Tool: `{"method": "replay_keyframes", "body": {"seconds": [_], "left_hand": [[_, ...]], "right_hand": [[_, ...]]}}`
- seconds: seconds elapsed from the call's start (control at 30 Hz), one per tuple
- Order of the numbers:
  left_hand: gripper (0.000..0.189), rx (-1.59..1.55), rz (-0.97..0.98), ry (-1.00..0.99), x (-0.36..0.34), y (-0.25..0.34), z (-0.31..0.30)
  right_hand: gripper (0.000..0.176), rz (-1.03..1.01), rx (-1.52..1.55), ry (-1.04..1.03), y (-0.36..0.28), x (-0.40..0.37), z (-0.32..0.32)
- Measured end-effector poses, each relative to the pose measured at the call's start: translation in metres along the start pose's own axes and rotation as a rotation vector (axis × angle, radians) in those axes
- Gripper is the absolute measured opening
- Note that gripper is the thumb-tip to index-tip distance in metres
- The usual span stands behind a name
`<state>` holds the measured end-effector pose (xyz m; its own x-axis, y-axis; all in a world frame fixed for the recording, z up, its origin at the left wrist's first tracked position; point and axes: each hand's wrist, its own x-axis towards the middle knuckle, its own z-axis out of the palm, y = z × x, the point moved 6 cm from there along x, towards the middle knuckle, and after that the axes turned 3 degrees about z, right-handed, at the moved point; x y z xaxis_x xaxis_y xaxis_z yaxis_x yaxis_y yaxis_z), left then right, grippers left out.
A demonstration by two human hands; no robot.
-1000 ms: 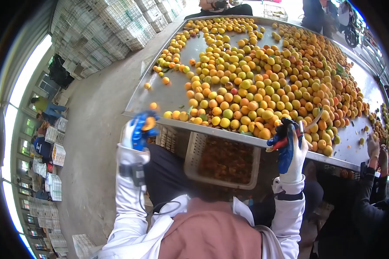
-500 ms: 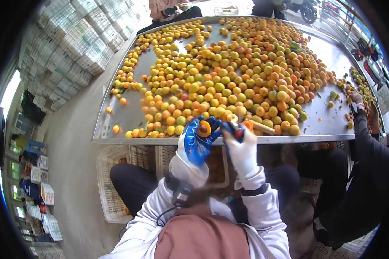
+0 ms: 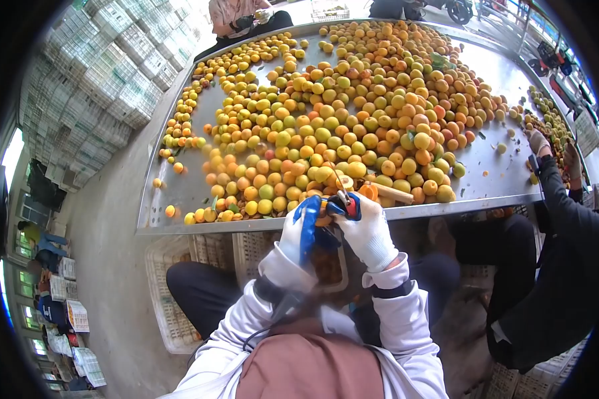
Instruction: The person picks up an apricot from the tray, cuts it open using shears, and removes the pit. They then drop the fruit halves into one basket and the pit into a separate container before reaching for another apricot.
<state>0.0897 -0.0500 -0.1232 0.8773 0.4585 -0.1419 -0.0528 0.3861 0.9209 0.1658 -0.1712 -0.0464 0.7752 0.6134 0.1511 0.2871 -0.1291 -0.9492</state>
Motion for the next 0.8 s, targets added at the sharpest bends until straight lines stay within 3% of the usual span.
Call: {"method": "replay_keyframes", "body": {"seconds": [0.03, 0.07, 0.1, 0.17, 0.23, 0.27, 0.37, 0.43, 0.5, 0.53, 0.67, 0.73, 0.8], "left_hand": [[0.037, 0.216, 0.209, 0.033, 0.0, 0.006, -0.004], [0.033, -0.019, 0.079, 0.024, 0.0, -0.007, -0.009], [0.033, -0.022, 0.078, 0.027, -0.005, -0.002, -0.009], [0.027, -0.219, -0.083, -0.013, -0.018, 0.009, 0.002], [0.023, -0.328, -0.127, 0.029, -0.02, 0.005, 0.008], [0.023, -0.37, -0.122, 0.029, -0.02, 0.003, 0.01], [0.022, -0.421, -0.146, 0.056, -0.025, 0.005, 0.025], [0.021, -0.43, -0.172, 0.083, -0.028, 0.001, 0.029], [0.023, -0.377, -0.15, 0.022, -0.029, 0.0, 0.034], [0.023, -0.376, -0.154, 0.021, -0.031, 0.0, 0.038], [0.028, -0.342, -0.113, -0.004, -0.039, 0.011, 0.054], [0.029, -0.341, -0.12, -0.013, -0.039, 0.01, 0.057], [0.027, -0.235, 0.003, -0.042, -0.036, 0.014, 0.059]], "right_hand": [[0.016, 0.003, -0.001, -0.003, -0.001, -0.001, 0.002], [0.015, 0.031, 0.075, 0.101, -0.001, -0.002, -0.003], [0.015, 0.06, 0.151, 0.206, -0.001, -0.004, -0.009], [0.021, 0.171, 0.715, 0.272, 0.008, -0.008, -0.013], [0.026, 0.011, 1.066, 0.278, 0.004, -0.003, -0.016], [0.026, 0.031, 1.142, 0.305, 0.006, -0.003, -0.016], [0.024, 0.026, 1.195, 0.369, -0.003, -0.007, -0.014], [0.028, -0.013, 1.154, 0.277, -0.004, -0.008, -0.014], [0.028, -0.012, 1.135, 0.365, 0.0, -0.009, -0.015], [0.019, -0.071, 1.233, 0.355, 0.009, -0.007, -0.016], [0.013, -0.149, 1.191, 0.378, 0.027, -0.011, -0.019], [0.015, -0.122, 0.856, 0.584, 0.041, -0.02, -0.026], [0.018, -0.143, 1.018, 0.5, 0.032, -0.022, -0.023]]}}
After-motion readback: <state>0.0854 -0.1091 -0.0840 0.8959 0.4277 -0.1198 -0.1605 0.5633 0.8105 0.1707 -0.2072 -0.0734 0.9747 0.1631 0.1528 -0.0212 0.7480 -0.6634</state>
